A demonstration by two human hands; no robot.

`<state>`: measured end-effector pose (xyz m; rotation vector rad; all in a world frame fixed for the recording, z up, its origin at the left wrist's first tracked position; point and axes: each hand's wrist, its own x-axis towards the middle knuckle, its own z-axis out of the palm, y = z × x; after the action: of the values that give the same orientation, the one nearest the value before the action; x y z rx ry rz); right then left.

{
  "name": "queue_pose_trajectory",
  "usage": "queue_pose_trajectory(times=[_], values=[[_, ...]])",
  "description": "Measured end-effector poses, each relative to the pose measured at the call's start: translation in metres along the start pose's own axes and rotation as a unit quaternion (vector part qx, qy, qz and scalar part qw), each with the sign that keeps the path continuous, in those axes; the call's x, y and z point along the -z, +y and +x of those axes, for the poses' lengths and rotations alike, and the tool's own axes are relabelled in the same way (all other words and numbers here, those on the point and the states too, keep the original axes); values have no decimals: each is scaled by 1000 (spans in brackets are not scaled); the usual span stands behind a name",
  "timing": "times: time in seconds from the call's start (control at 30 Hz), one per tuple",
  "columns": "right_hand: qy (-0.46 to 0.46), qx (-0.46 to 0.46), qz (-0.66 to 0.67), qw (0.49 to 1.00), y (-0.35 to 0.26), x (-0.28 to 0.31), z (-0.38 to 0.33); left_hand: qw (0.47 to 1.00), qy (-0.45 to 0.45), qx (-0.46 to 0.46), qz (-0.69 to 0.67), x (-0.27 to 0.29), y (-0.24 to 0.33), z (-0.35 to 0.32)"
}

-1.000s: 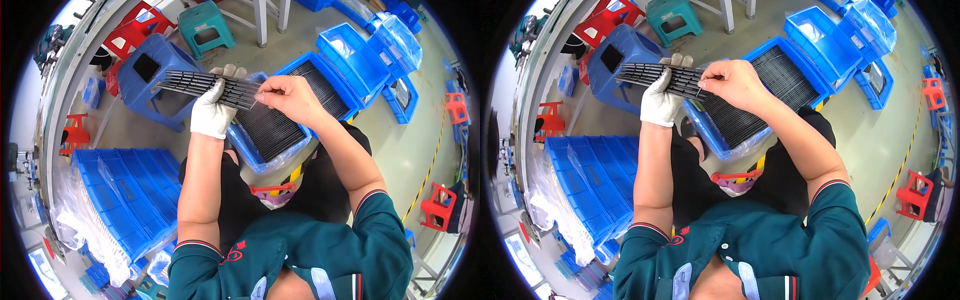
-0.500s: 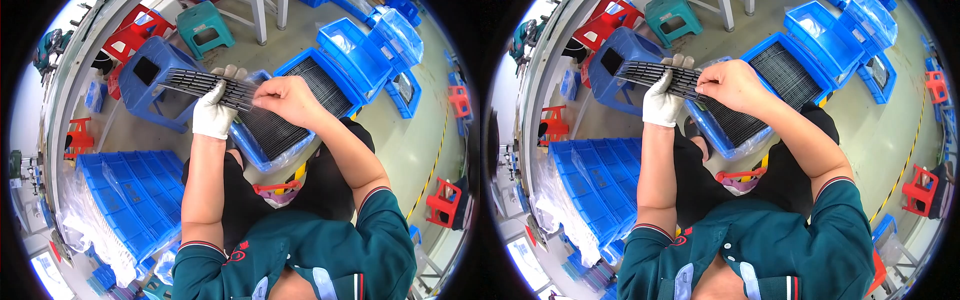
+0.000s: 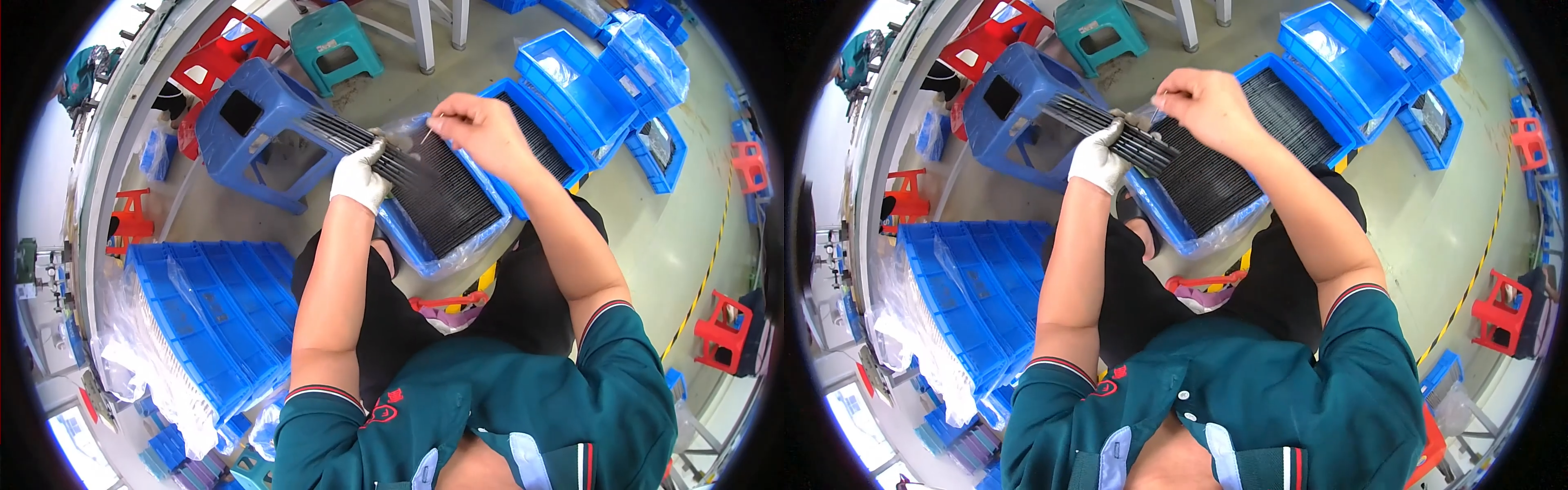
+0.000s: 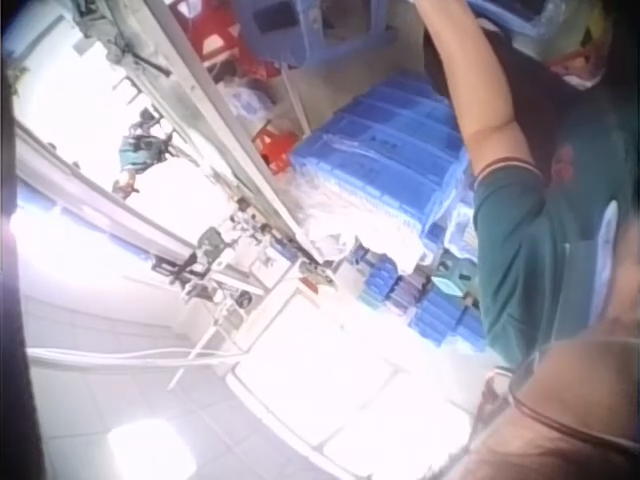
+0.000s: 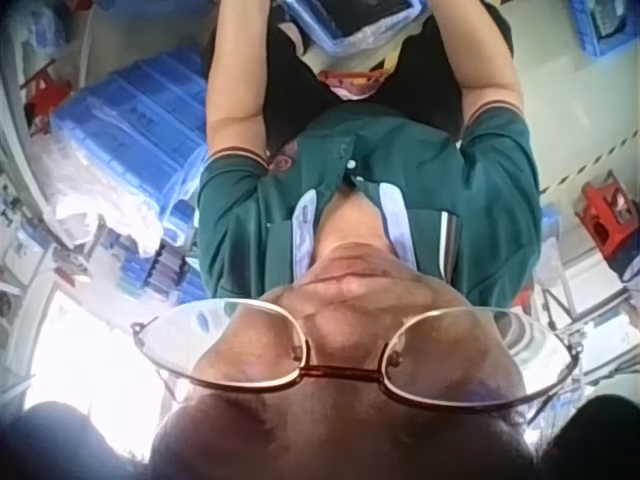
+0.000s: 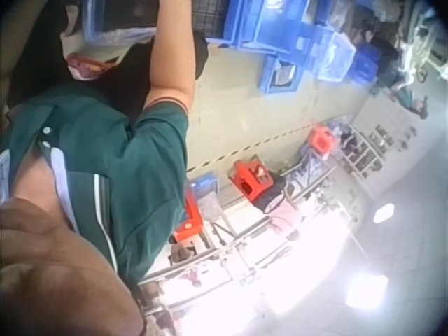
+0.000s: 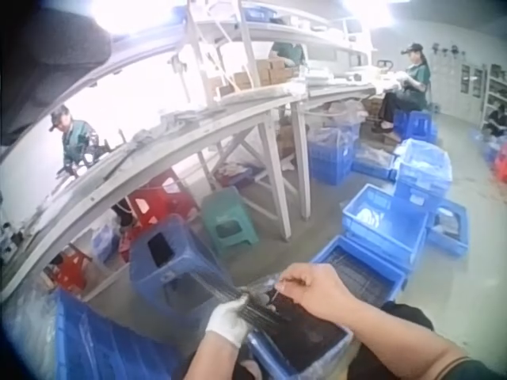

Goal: The recorder is sorting and inspecting small metal pins or rods by moving them between blue industrial storage bins.

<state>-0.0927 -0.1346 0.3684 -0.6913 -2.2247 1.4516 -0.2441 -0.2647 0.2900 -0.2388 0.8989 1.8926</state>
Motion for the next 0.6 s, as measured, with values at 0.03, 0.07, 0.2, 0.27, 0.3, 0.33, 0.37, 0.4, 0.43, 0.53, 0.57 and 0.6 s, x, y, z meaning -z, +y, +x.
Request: queue_pose_trajectory(times=[0.03, 0.07, 0.2, 0.27, 0.3, 0.33, 0.37, 0.4, 0.43, 0.53, 0.57, 0.6], values=[[11, -12, 12, 1000, 0, 7, 1, 999, 16, 25, 35, 5, -4, 5], [19, -22, 28, 999, -2, 10, 2, 997, 12, 58, 49, 25, -6, 17], [35, -22, 27, 999, -6, 25, -5, 962, 45, 175, 204, 92, -43, 55], [49, -15, -1, 999, 0, 34, -11, 911, 123, 255, 299, 120, -81, 70], [61, -4, -28, 998, 3, 39, -13, 871, 128, 273, 387, 136, -102, 78], [62, -11, -31, 998, 9, 45, -15, 844, 131, 290, 431, 149, -124, 83], [78, 28, -31, 996, 9, 46, -16, 829, 127, 328, 436, 177, -131, 92], [94, 61, -36, 993, 10, 50, -18, 812, 147, 341, 451, 192, -142, 98], [97, 51, -52, 993, 4, 54, -22, 794, 166, 356, 465, 201, -153, 102], [112, 63, -45, 991, -2, 61, -25, 690, 176, 321, 624, 227, -157, 124], [115, 86, -38, 989, -16, 58, -24, 617, 169, 300, 707, 245, -131, 137], [120, 102, -34, 987, -21, 55, -23, 533, 155, 285, 781, 257, -111, 144]])
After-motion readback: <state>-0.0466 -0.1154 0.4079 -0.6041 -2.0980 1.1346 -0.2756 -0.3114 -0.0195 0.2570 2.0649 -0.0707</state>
